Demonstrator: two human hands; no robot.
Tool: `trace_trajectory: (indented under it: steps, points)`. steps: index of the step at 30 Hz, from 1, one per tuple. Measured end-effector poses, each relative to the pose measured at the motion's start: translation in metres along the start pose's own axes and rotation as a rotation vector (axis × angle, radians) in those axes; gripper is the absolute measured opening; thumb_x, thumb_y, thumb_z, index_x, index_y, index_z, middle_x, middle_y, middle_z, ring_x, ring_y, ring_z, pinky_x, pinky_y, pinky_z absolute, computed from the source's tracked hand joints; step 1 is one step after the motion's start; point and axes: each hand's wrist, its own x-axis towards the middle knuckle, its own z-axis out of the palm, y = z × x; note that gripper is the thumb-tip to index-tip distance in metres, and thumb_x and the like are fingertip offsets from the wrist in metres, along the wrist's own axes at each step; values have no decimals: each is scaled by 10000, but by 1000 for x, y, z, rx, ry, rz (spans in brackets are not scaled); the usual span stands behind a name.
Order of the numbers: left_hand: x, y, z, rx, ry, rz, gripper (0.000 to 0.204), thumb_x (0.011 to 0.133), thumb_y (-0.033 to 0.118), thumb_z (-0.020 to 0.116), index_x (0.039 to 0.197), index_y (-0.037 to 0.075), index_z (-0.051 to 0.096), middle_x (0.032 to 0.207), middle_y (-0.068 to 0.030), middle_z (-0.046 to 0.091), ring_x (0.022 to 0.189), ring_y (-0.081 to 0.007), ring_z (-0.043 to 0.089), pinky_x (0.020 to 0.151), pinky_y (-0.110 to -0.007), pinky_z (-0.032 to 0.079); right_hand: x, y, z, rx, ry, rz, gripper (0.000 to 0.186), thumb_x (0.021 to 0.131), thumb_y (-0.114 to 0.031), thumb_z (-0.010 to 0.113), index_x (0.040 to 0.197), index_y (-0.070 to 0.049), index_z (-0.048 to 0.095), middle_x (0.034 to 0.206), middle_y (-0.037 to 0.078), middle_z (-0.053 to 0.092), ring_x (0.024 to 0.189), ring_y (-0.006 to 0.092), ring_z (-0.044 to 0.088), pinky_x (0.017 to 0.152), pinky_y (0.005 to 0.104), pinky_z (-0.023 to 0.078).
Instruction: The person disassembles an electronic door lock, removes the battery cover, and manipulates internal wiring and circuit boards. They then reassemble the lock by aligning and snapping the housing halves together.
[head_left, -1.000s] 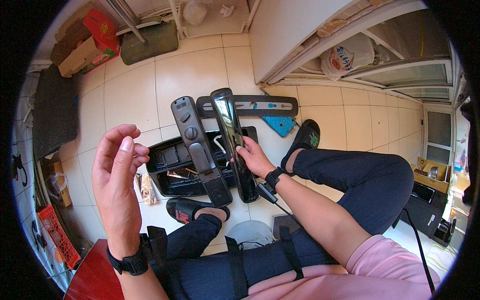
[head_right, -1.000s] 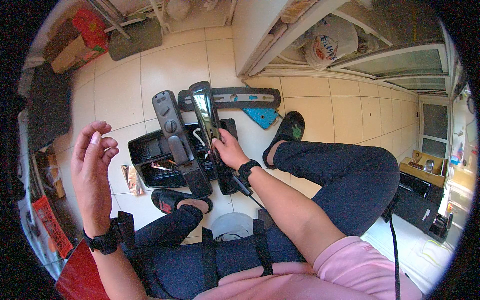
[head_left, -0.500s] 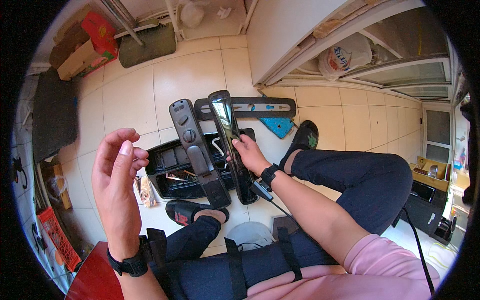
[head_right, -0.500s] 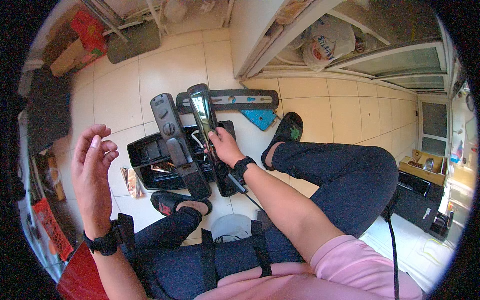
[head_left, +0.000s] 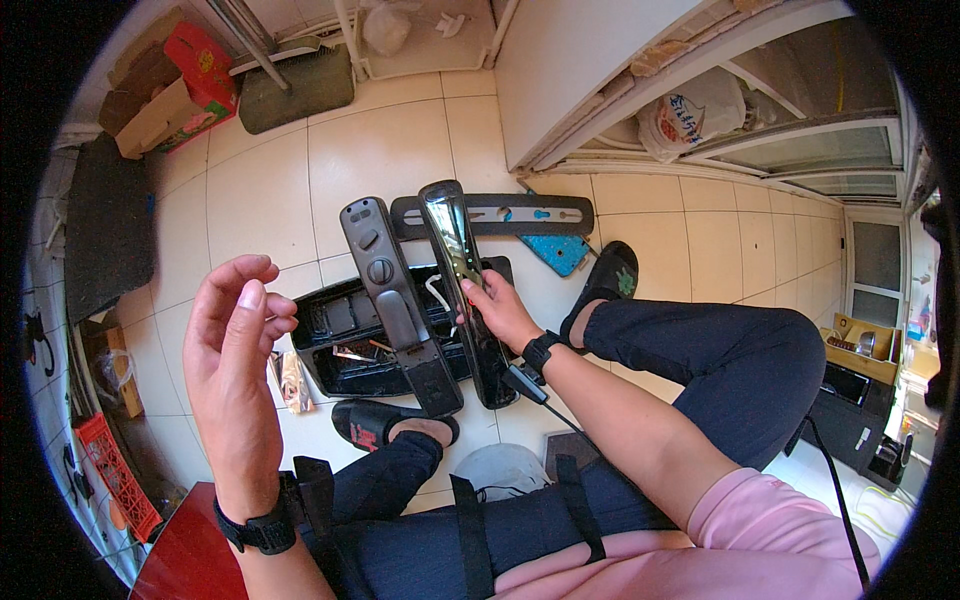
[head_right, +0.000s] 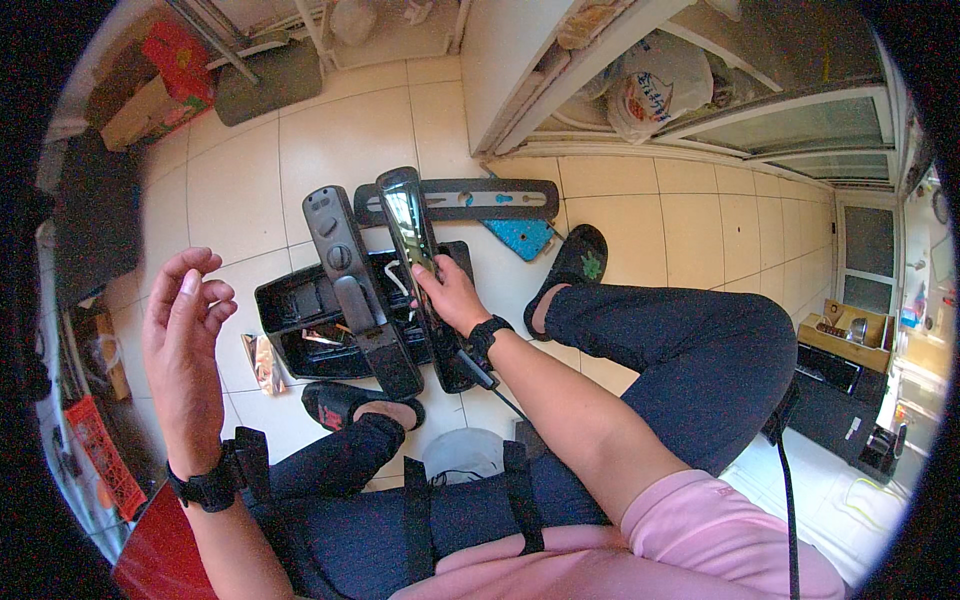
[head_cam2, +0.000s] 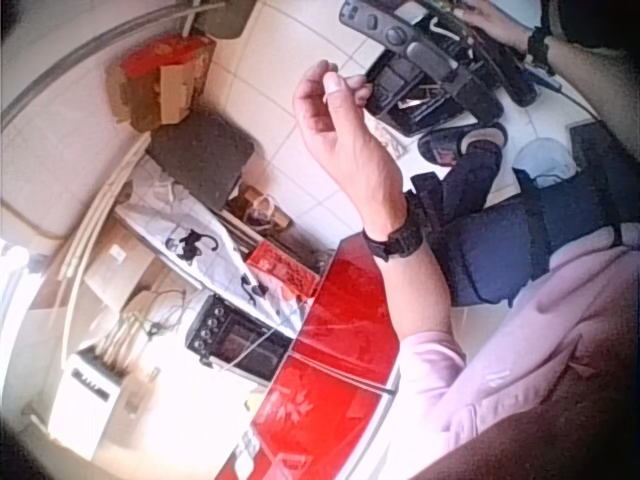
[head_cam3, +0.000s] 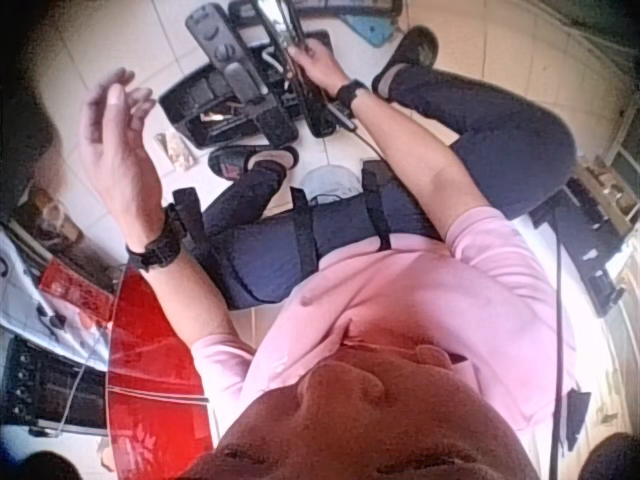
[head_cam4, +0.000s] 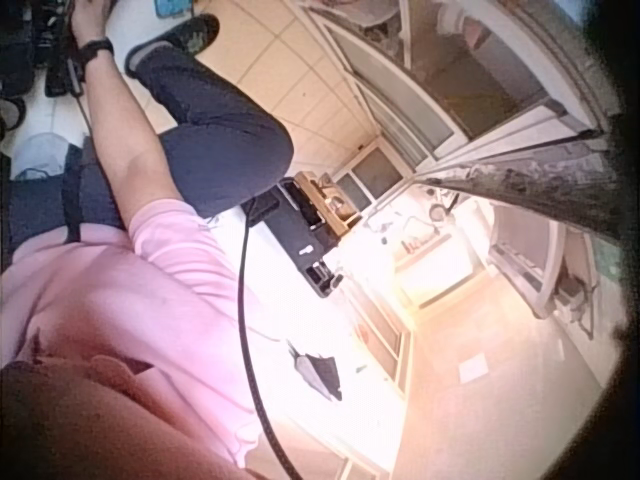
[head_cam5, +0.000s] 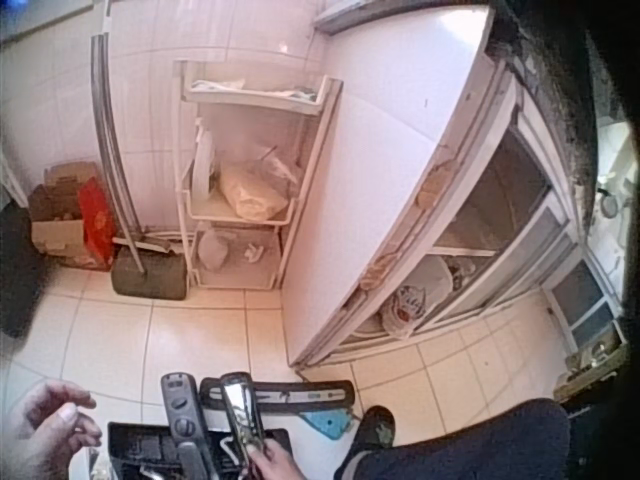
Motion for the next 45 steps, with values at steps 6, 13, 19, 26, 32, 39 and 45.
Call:
trace_trajectory:
  steps: [6, 13, 19, 26, 32, 39, 45]
  points:
    - [0, -2, 0, 15, 7, 10, 348, 1017, 262, 623, 1250, 3, 624, 1165, -112, 648, 942, -126, 639, 866, -273, 525, -2, -3, -2, 82, -24, 46, 368, 1086, -376, 472, 1182, -24, 515, 889, 90, 656, 747, 176, 682, 711, 311, 573]
    - [0, -1, 0, 21, 14, 11, 340, 1018, 262, 621, 1244, 7, 626, 1161, -107, 651, 939, -124, 638, 868, -276, 524, -3, -5, -2, 48, -14, 24, 357, 1089, -359, 460, 1143, -14, 534, 881, 92, 657, 731, 176, 673, 694, 309, 562]
    - [0, 2, 1, 12, 26, 4, 321, 1018, 249, 620, 1234, 11, 628, 1153, -98, 650, 933, -119, 631, 863, -270, 518, -2, -9, -3, -214, 88, -90, 379, 1068, -346, 502, 1063, 21, 599, 889, 118, 661, 819, 217, 653, 766, 347, 514]
    - [4, -1, 3, -24, 24, -35, 295, 1020, 220, 614, 1220, 4, 629, 1137, -88, 651, 921, -118, 625, 850, -268, 512, 7, 4, -10, -248, 192, -136, 412, 1055, -358, 510, 1148, 26, 623, 998, 174, 678, 943, 282, 641, 864, 374, 486]
    - [17, -37, -1, 2, -33, -113, 268, 1016, 213, 622, 1201, 19, 636, 1094, -65, 652, 908, -122, 612, 839, -266, 503, 16, 11, -12, -236, 189, -85, 424, 1067, -368, 491, 1151, 26, 624, 998, 152, 684, 963, 268, 649, 852, 364, 494]
    - [24, -99, 3, 230, -23, -539, 254, 1007, 192, 632, 1202, 30, 633, 1040, -47, 654, 912, -125, 612, 804, -258, 501, 10, -13, 3, 87, 41, 55, 498, 1099, -446, 380, 1163, -7, 606, 901, 98, 679, 766, 175, 670, 727, 313, 556]
    - [19, -83, 21, 194, -166, -351, 278, 1008, 188, 630, 1226, 16, 613, 1100, -56, 645, 944, -136, 612, 858, -283, 507, 8, -24, 8, 257, 29, 273, 719, 1052, -646, 271, 1124, -20, 617, 860, 102, 678, 724, 190, 676, 691, 314, 562]
